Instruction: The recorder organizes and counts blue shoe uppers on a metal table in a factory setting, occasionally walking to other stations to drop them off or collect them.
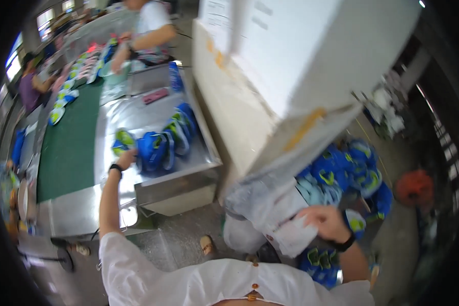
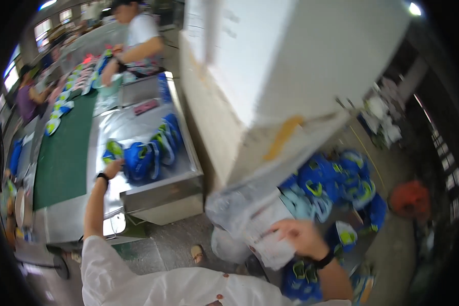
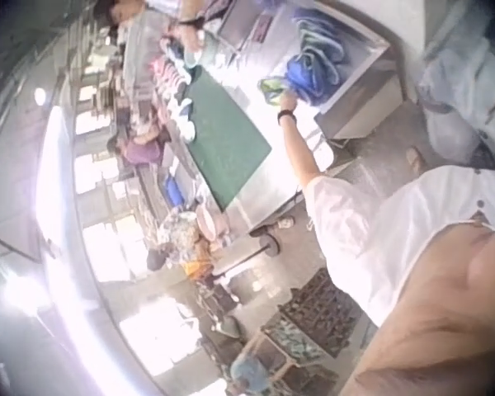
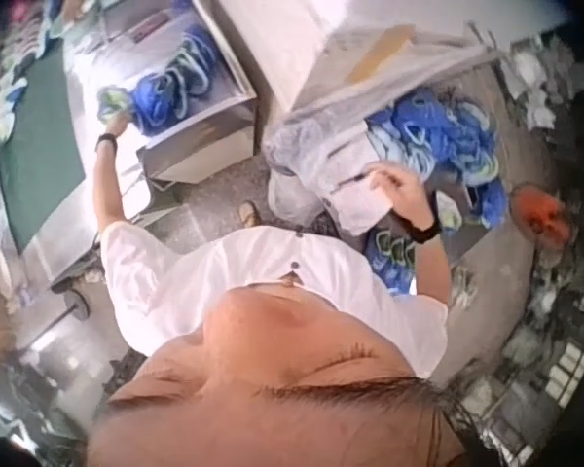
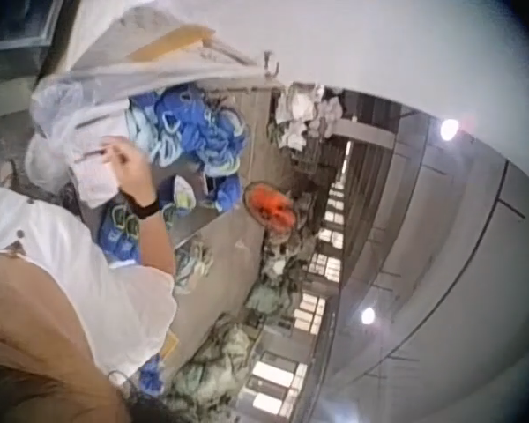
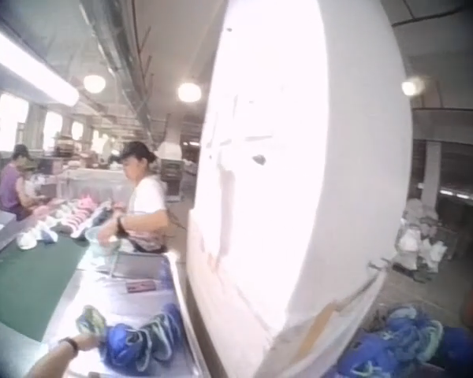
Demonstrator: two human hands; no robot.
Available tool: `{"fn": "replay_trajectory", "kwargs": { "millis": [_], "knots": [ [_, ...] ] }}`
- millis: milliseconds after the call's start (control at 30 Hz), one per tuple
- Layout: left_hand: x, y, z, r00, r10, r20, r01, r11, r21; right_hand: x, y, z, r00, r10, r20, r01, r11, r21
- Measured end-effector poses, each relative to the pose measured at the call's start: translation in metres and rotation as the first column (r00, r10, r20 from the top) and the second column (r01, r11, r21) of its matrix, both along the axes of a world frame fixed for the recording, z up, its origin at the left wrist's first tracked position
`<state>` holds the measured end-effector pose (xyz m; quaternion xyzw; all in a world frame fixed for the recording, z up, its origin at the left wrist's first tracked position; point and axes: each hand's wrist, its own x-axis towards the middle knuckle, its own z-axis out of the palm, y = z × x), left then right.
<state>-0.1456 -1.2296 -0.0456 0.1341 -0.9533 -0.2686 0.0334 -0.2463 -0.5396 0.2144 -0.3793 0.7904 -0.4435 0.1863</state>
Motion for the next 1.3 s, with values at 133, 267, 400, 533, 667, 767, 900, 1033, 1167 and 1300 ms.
{"fn": "replay_trajectory", "kwargs": {
  "millis": [133, 267, 400, 533, 667, 767, 900, 1033, 1167, 1300],
  "knots": [
    [-0.027, 0.016, 0.068, 0.947, 0.162, -0.279, -0.157, 0.987, 0.040, -0.027, 0.201, -0.009, 0.801, -0.446, -0.400, 0.582, 0.737, 0.343],
    [0.025, 0.093, 0.113, 0.630, 0.307, -0.714, -0.222, 0.952, 0.213, -0.062, 0.363, -0.104, 0.582, -0.792, -0.184, 0.735, 0.416, 0.536],
    [0.083, 0.311, 0.175, 0.748, 0.145, -0.648, -0.287, 0.951, -0.118, -0.044, 0.412, -0.155, 0.493, -0.870, 0.010, 0.627, 0.363, 0.689],
    [0.136, 0.446, 0.179, 0.926, 0.045, -0.374, -0.161, 0.945, -0.285, -0.046, 0.433, -0.180, 0.604, -0.689, -0.401, 0.761, 0.349, 0.547],
    [0.146, 0.495, 0.133, 0.939, -0.061, -0.340, 0.060, 0.998, -0.014, -0.059, 0.414, -0.203, 0.783, -0.465, -0.413, 0.598, 0.379, 0.706],
    [0.144, 0.531, 0.147, 0.913, -0.191, -0.360, 0.158, 0.980, -0.119, -0.067, 0.412, -0.233, 0.688, -0.441, -0.576, 0.715, 0.282, 0.639],
    [0.184, 0.535, 0.146, 0.928, 0.078, -0.364, -0.049, 0.995, 0.088, -0.056, 0.398, -0.130, 0.475, -0.564, -0.676, 0.879, 0.343, 0.331],
    [0.216, 0.536, 0.112, 0.901, 0.277, -0.335, -0.160, 0.928, 0.337, -0.053, 0.338, -0.052, 0.780, -0.582, -0.230, 0.570, 0.813, -0.122],
    [0.186, 0.552, 0.106, 0.938, 0.162, -0.308, 0.028, 0.847, 0.531, -0.035, 0.176, -0.040, 0.822, -0.248, 0.513, 0.463, 0.814, -0.350],
    [0.128, 0.581, 0.128, 0.871, 0.402, -0.282, 0.338, -0.074, 0.938, 0.010, 0.058, -0.049, 0.797, 0.186, 0.575, 0.060, 0.923, -0.381]
  ]
}}
